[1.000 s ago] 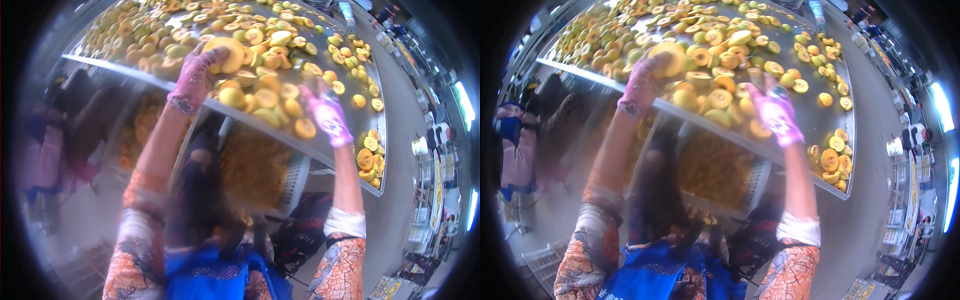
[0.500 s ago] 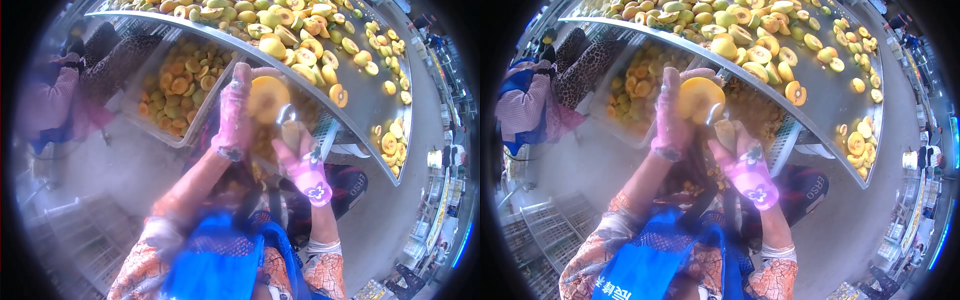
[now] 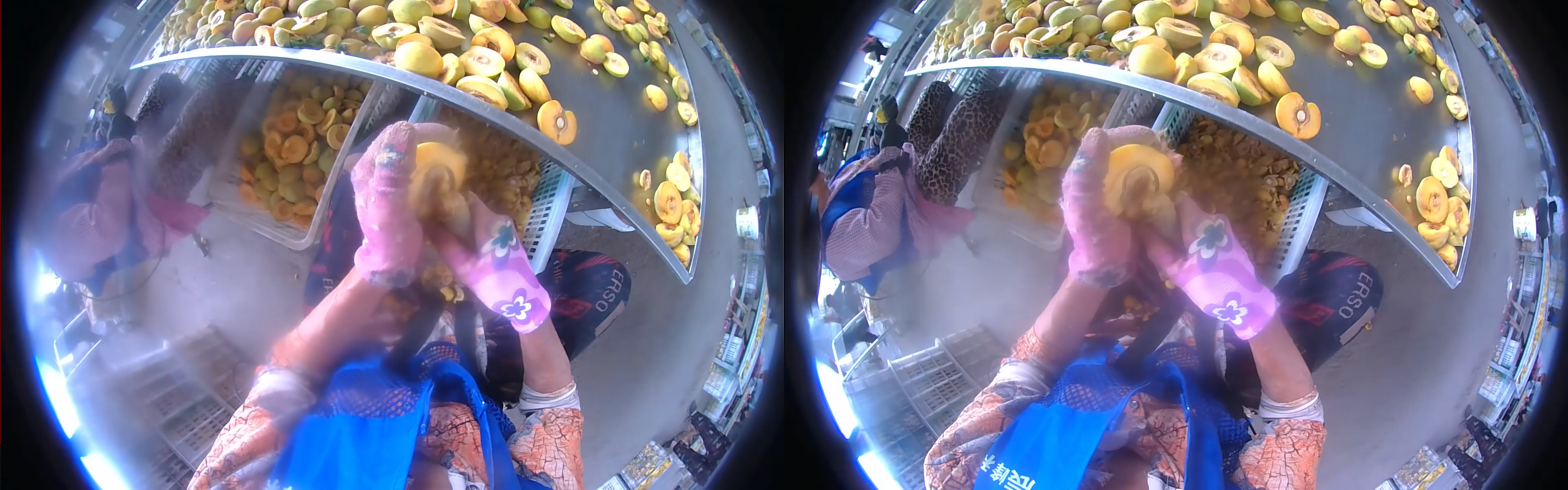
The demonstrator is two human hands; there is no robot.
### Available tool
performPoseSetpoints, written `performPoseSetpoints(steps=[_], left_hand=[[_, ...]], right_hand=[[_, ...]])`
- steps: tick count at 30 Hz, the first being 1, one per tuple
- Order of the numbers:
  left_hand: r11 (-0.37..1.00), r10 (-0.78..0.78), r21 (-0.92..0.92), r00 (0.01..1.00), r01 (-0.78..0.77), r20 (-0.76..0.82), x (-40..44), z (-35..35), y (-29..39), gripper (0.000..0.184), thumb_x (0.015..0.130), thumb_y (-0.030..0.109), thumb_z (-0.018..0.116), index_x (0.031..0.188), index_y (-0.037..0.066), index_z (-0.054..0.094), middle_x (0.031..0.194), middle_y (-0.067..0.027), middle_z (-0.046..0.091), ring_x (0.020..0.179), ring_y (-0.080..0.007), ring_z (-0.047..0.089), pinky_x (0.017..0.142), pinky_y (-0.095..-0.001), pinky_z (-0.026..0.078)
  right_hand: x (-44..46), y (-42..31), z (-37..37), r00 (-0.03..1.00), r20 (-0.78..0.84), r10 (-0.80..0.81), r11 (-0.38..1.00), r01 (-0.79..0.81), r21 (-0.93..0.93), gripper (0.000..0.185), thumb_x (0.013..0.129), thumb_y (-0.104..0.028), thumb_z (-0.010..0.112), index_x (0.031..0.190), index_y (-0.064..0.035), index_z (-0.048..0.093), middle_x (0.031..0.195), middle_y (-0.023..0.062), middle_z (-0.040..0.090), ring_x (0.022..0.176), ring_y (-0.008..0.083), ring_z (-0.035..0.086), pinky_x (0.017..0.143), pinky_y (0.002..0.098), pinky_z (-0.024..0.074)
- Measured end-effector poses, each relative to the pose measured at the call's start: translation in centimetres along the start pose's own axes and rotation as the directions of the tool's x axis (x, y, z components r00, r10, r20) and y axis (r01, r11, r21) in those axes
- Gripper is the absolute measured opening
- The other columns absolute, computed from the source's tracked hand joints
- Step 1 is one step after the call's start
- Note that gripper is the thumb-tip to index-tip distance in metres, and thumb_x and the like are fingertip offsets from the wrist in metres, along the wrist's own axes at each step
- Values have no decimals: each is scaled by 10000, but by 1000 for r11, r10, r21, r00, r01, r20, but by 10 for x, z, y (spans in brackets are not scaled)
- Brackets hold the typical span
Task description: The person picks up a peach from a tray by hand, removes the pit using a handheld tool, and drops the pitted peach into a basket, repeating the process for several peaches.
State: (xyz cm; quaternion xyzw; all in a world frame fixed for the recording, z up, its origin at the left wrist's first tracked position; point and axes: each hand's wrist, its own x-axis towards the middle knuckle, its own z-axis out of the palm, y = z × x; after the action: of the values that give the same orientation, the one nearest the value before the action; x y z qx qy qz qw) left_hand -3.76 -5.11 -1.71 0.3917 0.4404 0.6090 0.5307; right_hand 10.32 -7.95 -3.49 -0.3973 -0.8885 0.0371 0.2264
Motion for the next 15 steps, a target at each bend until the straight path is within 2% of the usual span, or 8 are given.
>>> performPoseSetpoints(steps=[3, 5, 9, 11, 12, 14, 15], left_hand=[[997, 37, -66, 996, -31, 87, 1, 4, 2, 501, 940, 444, 441, 1001, -25, 608, 863, -130, 637, 779, -191, 622, 726, -291, 505], [998, -35, -51, 994, 41, 101, 0, 5, 7, 489, 936, 426, 456, 1013, -34, 602, 838, -150, 642, 734, -207, 637, 708, -309, 525], [996, -78, 56, 992, 73, 98, -2, 7, 9, 470, 926, 410, 478, 1001, -34, 611, 824, -146, 645, 695, -208, 638, 664, -305, 528], [989, 27, 139, 991, -45, 128, -4, 9, 10, 407, 931, 332, 485, 975, -48, 621, 819, -138, 648, 699, -202, 640, 650, -292, 524], [989, 22, 144, 991, -41, 134, -5, 11, 7, 407, 931, 332, 485, 975, -48, 621, 819, -138, 648, 699, -202, 640, 650, -292, 524], [900, 347, 242, 932, -362, 103, -6, 15, -3, 288, 905, 234, 550, 955, -26, 662, 821, -82, 646, 721, -131, 593, 635, -250, 474], [901, 347, 239, 932, -363, 109, -3, 16, -7, 288, 905, 234, 550, 955, -26, 662, 821, -82, 646, 721, -131, 593, 635, -250, 474]], right_hand=[[-3, 6, 2, 999, -2, -51, 991, 50, 126, 489, 719, -89, 629, 1200, -157, 584, 912, 160, 512, 657, 273, 603, 545, 360, 527], [-6, 5, -1, 998, 25, -55, 996, 53, 77, 494, 722, -88, 627, 1206, -178, 582, 966, 172, 513, 655, 271, 593, 554, 362, 523], [-16, 5, -2, 996, 48, -74, 996, 72, 45, 492, 733, -90, 626, 1214, -183, 576, 1014, 181, 512, 707, 291, 595, 586, 366, 520], [-18, 6, 1, 997, 15, -69, 979, 65, 194, 494, 742, -95, 623, 1225, -184, 567, 1050, 188, 514, 772, 320, 594, 618, 381, 516], [-19, 5, 1, 998, 13, -61, 979, 57, 196, 494, 742, -95, 623, 1225, -184, 567, 1050, 188, 514, 772, 320, 594, 618, 381, 516], [-20, 5, -1, 997, -20, -78, 981, 81, 174, 516, 772, -92, 608, 1273, -164, 514, 1053, 190, 515, 810, 319, 595, 628, 391, 513], [-22, 5, 2, 997, -22, -73, 983, 75, 170, 516, 772, -92, 608, 1273, -164, 514, 1053, 190, 515, 810, 319, 595, 628, 391, 513]])
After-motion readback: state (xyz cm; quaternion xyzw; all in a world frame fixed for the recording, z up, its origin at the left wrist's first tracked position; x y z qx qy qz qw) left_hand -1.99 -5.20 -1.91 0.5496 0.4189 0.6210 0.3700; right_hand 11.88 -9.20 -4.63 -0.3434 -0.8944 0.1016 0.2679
